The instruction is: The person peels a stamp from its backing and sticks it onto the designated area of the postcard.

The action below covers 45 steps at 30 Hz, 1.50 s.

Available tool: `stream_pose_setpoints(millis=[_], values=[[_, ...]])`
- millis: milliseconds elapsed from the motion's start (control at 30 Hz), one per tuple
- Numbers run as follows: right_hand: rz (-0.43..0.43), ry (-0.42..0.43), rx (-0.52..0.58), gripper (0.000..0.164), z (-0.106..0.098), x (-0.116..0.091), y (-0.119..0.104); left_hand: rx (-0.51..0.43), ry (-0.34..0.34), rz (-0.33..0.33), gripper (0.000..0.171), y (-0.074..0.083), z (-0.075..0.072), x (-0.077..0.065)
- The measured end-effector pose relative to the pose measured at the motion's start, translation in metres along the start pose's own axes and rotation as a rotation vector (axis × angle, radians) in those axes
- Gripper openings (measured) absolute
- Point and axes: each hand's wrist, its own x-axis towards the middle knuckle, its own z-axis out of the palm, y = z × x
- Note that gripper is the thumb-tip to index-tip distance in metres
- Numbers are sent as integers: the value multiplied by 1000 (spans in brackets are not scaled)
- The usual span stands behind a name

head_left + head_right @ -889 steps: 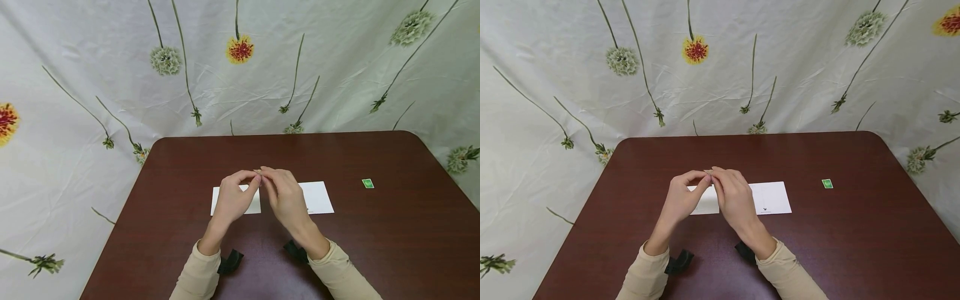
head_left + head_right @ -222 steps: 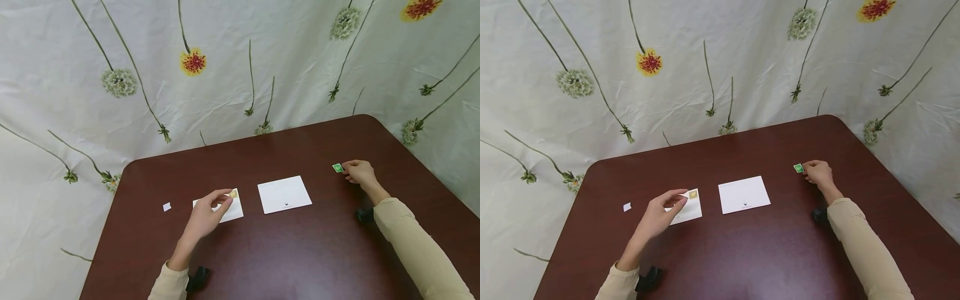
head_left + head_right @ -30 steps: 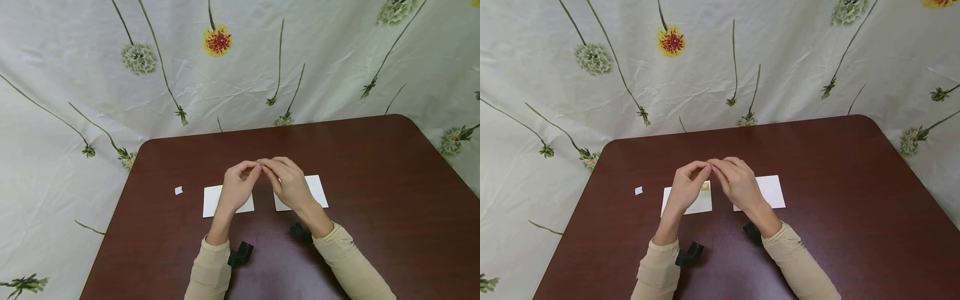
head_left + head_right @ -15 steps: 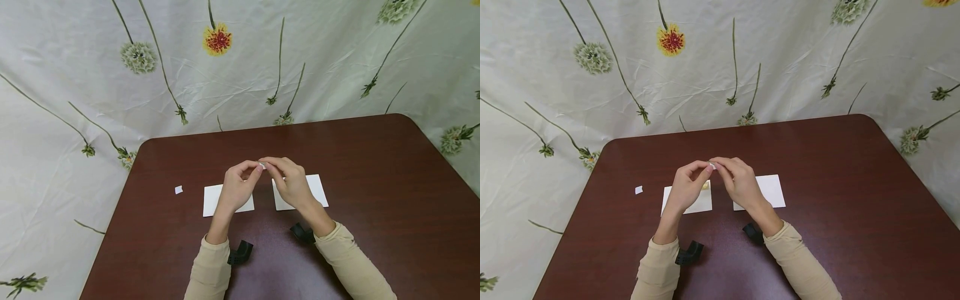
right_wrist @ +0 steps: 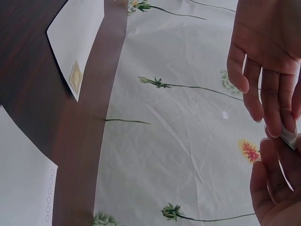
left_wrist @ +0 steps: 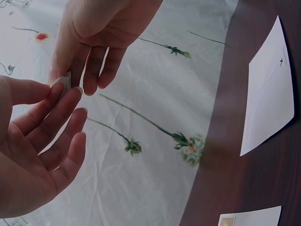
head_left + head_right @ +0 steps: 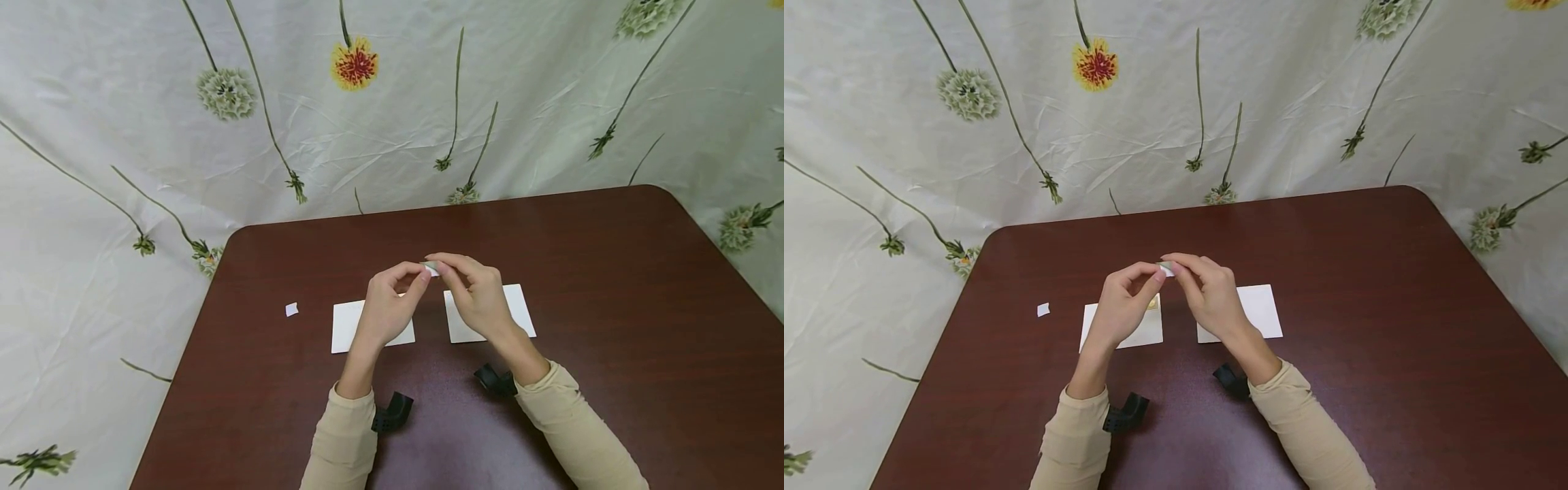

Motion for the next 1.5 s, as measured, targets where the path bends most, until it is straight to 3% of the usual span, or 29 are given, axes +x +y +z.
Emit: stream_pose_setpoints(millis=[633,1167,1500], values=[[306,-3,274,18,-4,3,-7,-27,9,28,12,4,2,-1],[366,37,257,20,-7,5,-5,-54,-18,30,12,2,1,-1],[399,106,278,21,-8,6,-2,-60,-46,0,13,-1,0,0]])
